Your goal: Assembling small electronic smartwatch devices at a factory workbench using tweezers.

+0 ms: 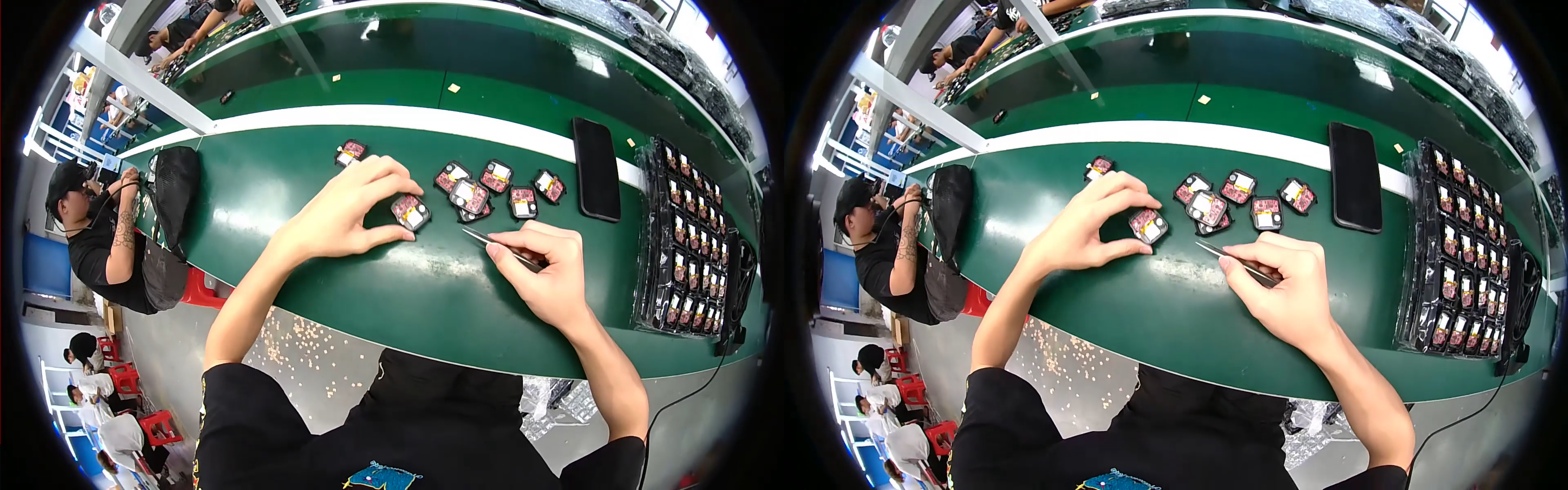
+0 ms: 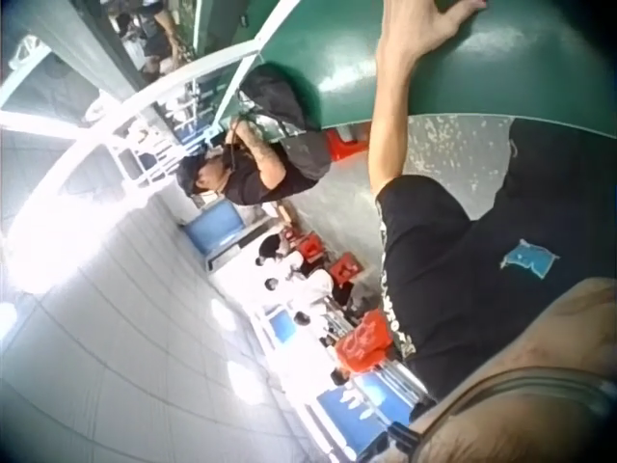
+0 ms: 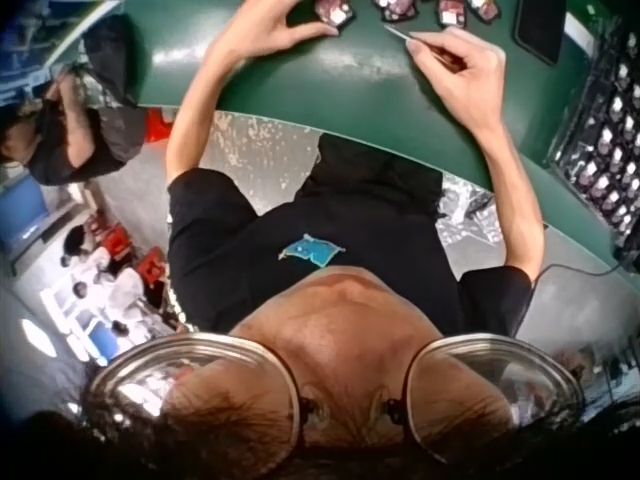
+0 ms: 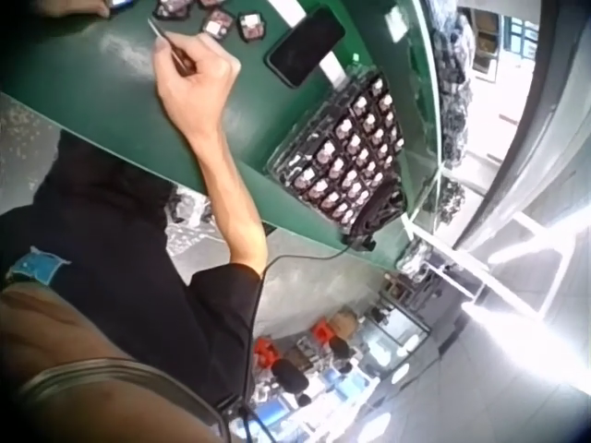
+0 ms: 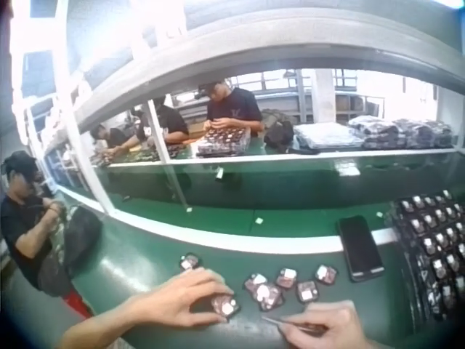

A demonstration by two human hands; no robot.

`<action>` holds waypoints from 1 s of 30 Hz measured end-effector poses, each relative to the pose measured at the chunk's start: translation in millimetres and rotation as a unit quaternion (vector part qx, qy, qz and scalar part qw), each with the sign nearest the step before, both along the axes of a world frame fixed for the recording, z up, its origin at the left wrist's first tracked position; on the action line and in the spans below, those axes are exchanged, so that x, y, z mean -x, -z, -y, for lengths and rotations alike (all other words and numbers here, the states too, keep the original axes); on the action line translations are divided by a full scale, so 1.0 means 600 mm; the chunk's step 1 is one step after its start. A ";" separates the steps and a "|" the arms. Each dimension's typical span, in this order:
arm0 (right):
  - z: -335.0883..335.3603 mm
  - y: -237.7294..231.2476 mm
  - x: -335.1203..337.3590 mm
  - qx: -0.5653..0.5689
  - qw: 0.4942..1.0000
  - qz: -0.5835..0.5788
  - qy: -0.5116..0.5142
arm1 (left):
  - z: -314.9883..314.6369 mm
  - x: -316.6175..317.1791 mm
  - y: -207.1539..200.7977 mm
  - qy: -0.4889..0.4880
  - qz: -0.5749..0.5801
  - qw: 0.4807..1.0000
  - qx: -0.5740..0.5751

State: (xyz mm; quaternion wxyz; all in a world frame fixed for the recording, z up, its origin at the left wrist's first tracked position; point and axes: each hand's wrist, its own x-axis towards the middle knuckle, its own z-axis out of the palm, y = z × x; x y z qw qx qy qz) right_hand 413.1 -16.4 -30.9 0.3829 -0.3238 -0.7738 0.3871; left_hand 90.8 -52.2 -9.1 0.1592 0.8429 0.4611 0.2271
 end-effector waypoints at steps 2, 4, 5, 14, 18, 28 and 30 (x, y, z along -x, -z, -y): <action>0.001 -0.008 0.003 0.005 1.000 -0.009 -0.010 | 0.034 -0.020 0.002 0.007 0.024 0.999 0.039; 0.003 -0.007 0.001 0.007 1.000 0.001 -0.017 | 0.060 -0.039 0.001 -0.008 0.048 0.998 0.040; 0.004 -0.007 0.001 0.010 1.000 0.005 -0.023 | 0.074 -0.049 -0.001 -0.039 0.049 0.998 0.021; 0.019 -0.007 0.000 0.006 0.999 0.004 -0.036 | 0.123 -0.109 0.044 -0.235 0.032 0.971 -0.039; 0.028 -0.010 0.002 0.028 0.999 0.000 -0.032 | 0.127 -0.112 0.043 -0.171 0.077 0.981 -0.044; 0.036 0.003 -0.005 0.035 0.996 0.029 -0.083 | 0.134 -0.109 0.040 -0.107 0.113 0.987 0.039; 0.039 0.007 -0.002 0.031 0.996 0.032 -0.079 | 0.132 -0.110 0.042 -0.104 0.118 0.986 0.048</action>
